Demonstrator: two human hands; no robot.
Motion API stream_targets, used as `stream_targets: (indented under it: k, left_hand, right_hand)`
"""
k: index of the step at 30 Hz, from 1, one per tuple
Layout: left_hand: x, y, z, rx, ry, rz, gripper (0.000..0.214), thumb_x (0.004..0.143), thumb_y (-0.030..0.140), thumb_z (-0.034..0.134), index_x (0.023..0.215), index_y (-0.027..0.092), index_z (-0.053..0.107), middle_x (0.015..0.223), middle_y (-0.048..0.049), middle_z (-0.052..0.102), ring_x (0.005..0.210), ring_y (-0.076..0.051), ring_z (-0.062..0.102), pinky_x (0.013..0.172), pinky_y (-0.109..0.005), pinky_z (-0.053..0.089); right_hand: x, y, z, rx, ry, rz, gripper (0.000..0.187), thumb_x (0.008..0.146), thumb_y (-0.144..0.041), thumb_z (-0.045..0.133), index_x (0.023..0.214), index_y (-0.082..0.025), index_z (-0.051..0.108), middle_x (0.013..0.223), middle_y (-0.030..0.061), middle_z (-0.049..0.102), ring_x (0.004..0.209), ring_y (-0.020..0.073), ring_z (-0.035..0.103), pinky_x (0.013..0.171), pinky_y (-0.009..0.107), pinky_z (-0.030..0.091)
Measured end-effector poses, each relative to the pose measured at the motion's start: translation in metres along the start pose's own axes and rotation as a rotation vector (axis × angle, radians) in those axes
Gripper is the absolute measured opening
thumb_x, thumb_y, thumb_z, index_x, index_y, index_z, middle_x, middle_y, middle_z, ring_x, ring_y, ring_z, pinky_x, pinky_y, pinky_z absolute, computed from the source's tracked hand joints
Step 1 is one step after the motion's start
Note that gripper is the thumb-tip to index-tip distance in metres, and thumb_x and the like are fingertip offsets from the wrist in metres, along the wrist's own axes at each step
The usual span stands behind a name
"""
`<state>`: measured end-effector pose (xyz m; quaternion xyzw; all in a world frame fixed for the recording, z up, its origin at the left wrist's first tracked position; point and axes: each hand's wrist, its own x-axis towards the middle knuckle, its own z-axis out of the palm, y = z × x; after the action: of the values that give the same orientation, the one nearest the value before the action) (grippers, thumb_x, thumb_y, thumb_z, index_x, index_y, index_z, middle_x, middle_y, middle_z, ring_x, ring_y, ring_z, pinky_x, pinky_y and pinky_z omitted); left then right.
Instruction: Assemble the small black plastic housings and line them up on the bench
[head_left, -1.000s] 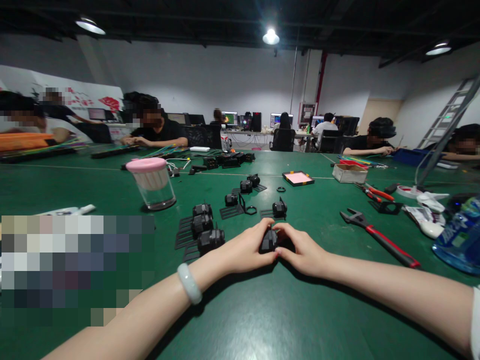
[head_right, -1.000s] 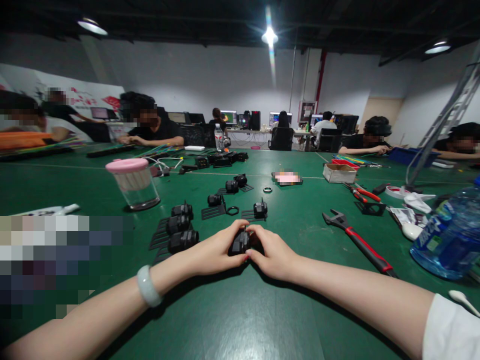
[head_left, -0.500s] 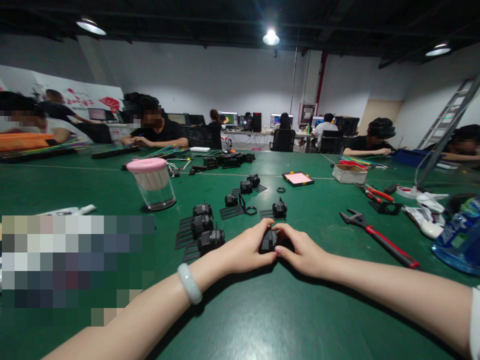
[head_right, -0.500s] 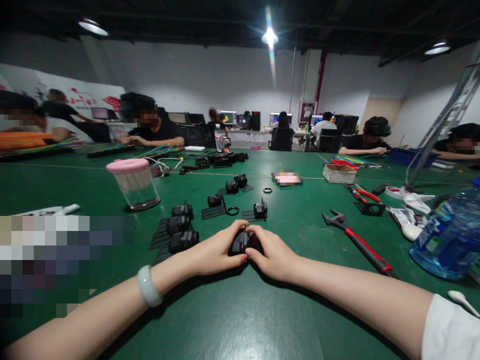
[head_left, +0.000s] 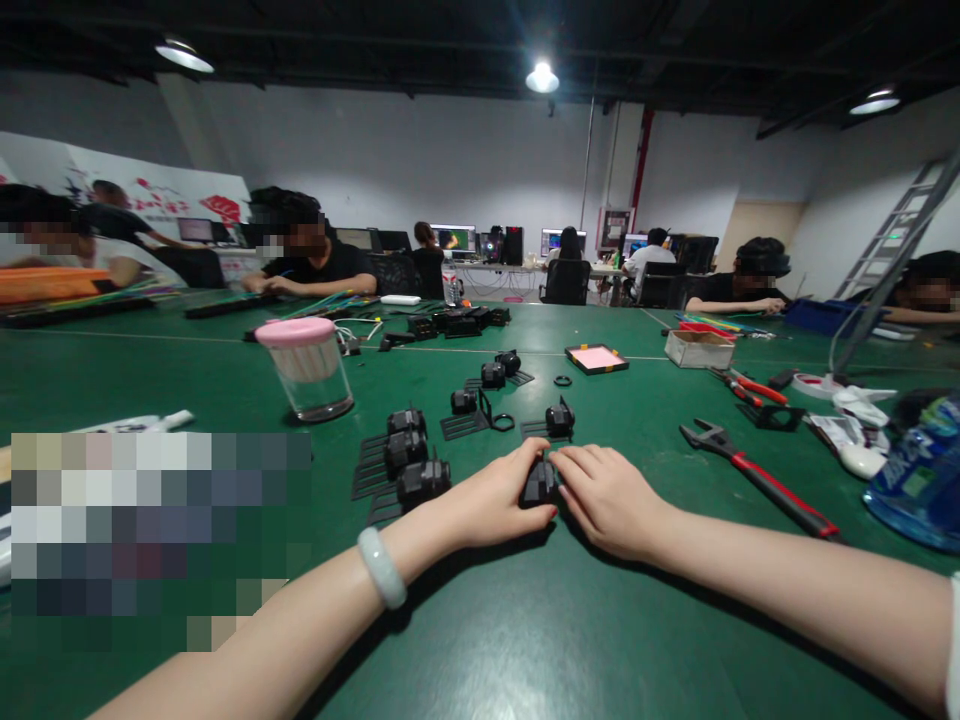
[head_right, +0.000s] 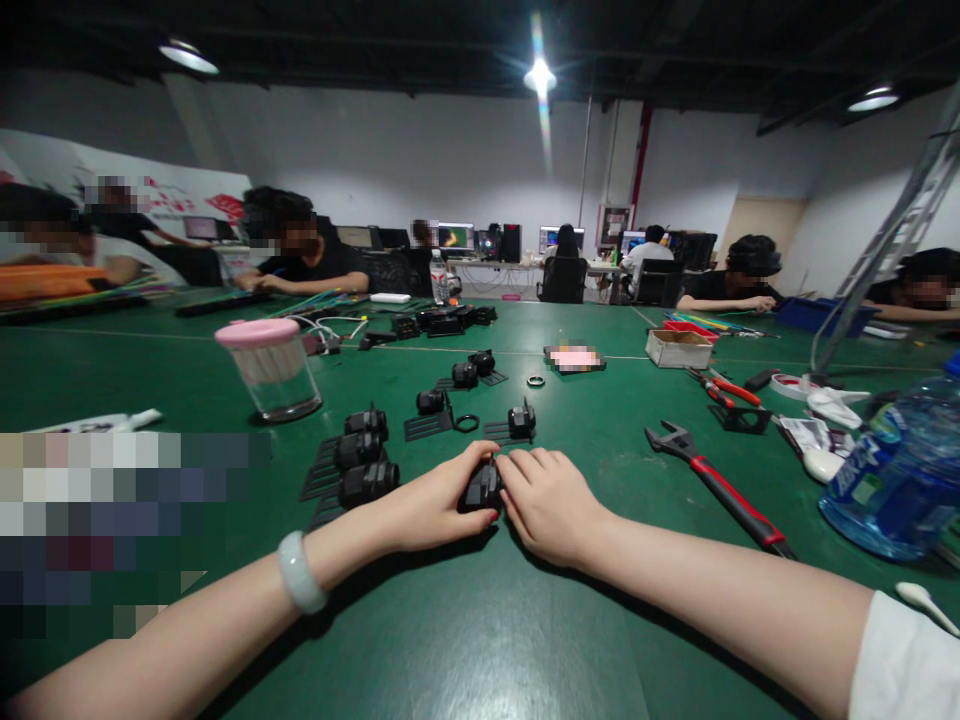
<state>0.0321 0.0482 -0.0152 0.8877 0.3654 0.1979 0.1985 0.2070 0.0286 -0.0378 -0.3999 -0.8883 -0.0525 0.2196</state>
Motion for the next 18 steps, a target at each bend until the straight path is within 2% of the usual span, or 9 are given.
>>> stream_targets:
  k: [3,7,10,14,18]
  left_hand:
    - [0.0,-0.001,0.0,0.027,-0.006,-0.023,0.059,0.065,0.032,0.053,0.117,0.019,0.028,0.113,-0.0082,0.045,0.101,-0.022,0.046,0.086,-0.033,0.035]
    - [-0.001,-0.002,-0.001,0.044,-0.024,-0.046,0.062,0.065,0.034,0.052,0.119,0.019,0.026,0.111,-0.0087,0.046,0.1,-0.023,0.047,0.085,-0.033,0.036]
    - [-0.002,-0.003,-0.001,0.056,-0.032,-0.043,0.062,0.065,0.036,0.052,0.119,0.019,0.026,0.109,-0.0084,0.047,0.097,-0.022,0.048,0.084,-0.032,0.037]
    - [-0.004,-0.006,-0.001,0.071,-0.025,-0.042,0.063,0.065,0.037,0.052,0.119,0.019,0.025,0.106,-0.0084,0.049,0.095,-0.022,0.049,0.082,-0.032,0.038]
    - [-0.006,-0.008,0.0,0.069,-0.018,-0.032,0.064,0.065,0.038,0.052,0.12,0.02,0.025,0.107,-0.0083,0.049,0.094,-0.022,0.05,0.081,-0.032,0.038]
  right_hand:
    - [0.001,0.0,-0.006,-0.324,-0.019,0.129,0.034,0.077,-0.015,0.038,0.11,-0.011,0.044,0.096,0.0147,0.053,0.09,0.0237,0.045,0.078,0.038,0.033]
    - [0.0,0.008,-0.009,-0.591,-0.091,0.454,0.026,0.076,-0.008,0.035,0.092,-0.006,0.055,0.082,0.0191,0.057,0.08,0.0262,0.05,0.069,0.041,0.034]
    - [0.0,0.021,-0.006,-0.686,-0.188,0.669,0.028,0.076,-0.005,0.032,0.085,-0.002,0.059,0.079,0.0228,0.058,0.077,0.0293,0.053,0.065,0.045,0.033]
    - [0.004,0.049,-0.002,-0.762,-0.341,0.945,0.03,0.075,-0.006,0.034,0.087,0.002,0.06,0.084,0.0272,0.058,0.082,0.0369,0.053,0.068,0.058,0.026]
    - [0.009,0.091,-0.003,-0.731,-0.586,1.176,0.032,0.077,-0.009,0.034,0.102,-0.003,0.053,0.089,0.0272,0.058,0.085,0.0418,0.052,0.066,0.066,0.019]
